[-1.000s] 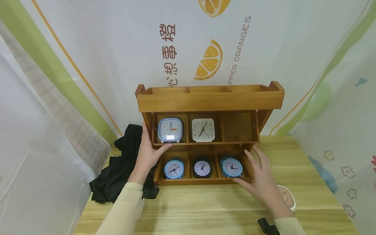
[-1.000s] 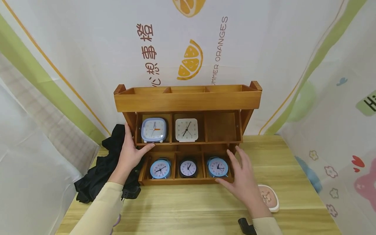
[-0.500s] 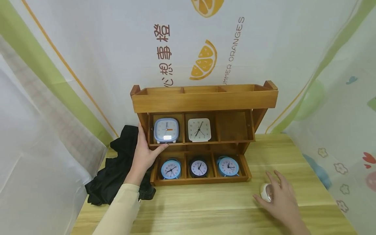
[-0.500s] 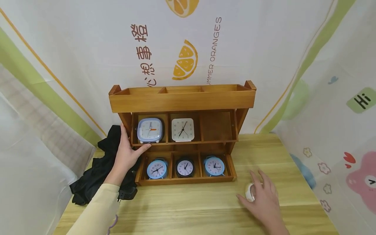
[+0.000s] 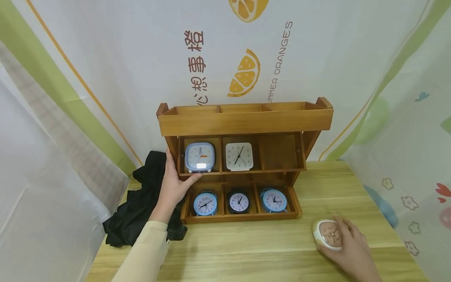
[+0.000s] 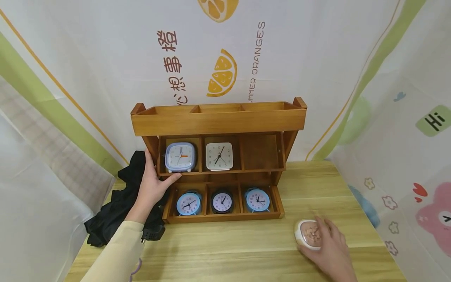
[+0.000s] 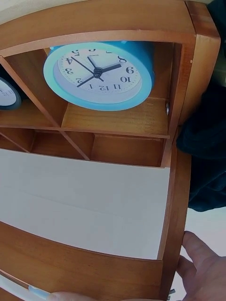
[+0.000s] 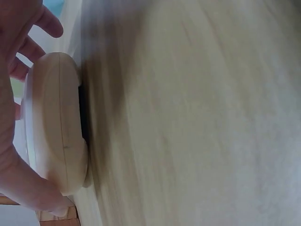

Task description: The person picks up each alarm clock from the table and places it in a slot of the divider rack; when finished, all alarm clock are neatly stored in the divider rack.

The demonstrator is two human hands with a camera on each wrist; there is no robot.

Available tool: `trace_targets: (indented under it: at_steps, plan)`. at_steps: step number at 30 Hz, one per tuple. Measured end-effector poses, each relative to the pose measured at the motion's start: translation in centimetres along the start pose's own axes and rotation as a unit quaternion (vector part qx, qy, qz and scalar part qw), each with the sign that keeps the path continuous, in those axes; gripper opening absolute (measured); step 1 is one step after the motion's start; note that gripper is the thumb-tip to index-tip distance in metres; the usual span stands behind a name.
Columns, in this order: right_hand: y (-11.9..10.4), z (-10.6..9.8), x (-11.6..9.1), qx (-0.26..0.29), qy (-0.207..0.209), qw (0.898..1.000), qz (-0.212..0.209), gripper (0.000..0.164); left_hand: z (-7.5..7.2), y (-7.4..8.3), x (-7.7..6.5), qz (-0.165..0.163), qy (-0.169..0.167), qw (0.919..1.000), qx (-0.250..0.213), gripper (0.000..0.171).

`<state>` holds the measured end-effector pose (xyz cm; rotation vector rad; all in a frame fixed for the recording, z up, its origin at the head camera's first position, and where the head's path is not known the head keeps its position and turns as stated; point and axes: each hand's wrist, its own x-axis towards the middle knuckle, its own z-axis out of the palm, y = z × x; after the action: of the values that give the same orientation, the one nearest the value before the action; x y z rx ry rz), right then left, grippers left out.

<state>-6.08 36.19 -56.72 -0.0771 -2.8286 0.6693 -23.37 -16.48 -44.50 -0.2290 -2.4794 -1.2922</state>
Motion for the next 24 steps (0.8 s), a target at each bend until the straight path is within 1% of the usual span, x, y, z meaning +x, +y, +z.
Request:
trace_targets:
  at_steps: [5, 11, 16, 20, 22, 24]
  plan:
    - [0.0, 0.1, 0.0, 0.01, -0.023, 1.0, 0.01, 0.118, 0.1, -0.1, 0.0, 0.0, 0.0, 1.0, 0.003, 0.133]
    - [0.1, 0.3, -0.1, 0.019, -0.031, 0.999, 0.02, 0.114, 0.0, 0.0, 0.0, -0.006, -0.002, 1.0, 0.007, 0.133]
    - [0.1, 0.5, -0.1, 0.029, -0.035, 0.999, 0.03, 0.111, 0.0, -0.1, 0.0, -0.003, 0.0, 1.0, 0.008, 0.133]
    - [0.0, 0.5, 0.2, 0.049, -0.023, 0.998, 0.023, 0.105, 0.0, 0.0, -0.1, -0.004, 0.0, 1.0, 0.008, 0.133]
    - [-0.3, 0.4, 0.5, 0.062, -0.004, 0.998, 0.013, 0.103, 0.0, 0.0, 0.0, -0.006, -0.001, 0.9999, 0.009, 0.133]
    - [-0.9, 0.1, 1.0, 0.076, 0.024, 0.997, -0.003, 0.1, 0.0, 0.1, 0.0, -0.008, -0.002, 0.9999, 0.01, 0.133]
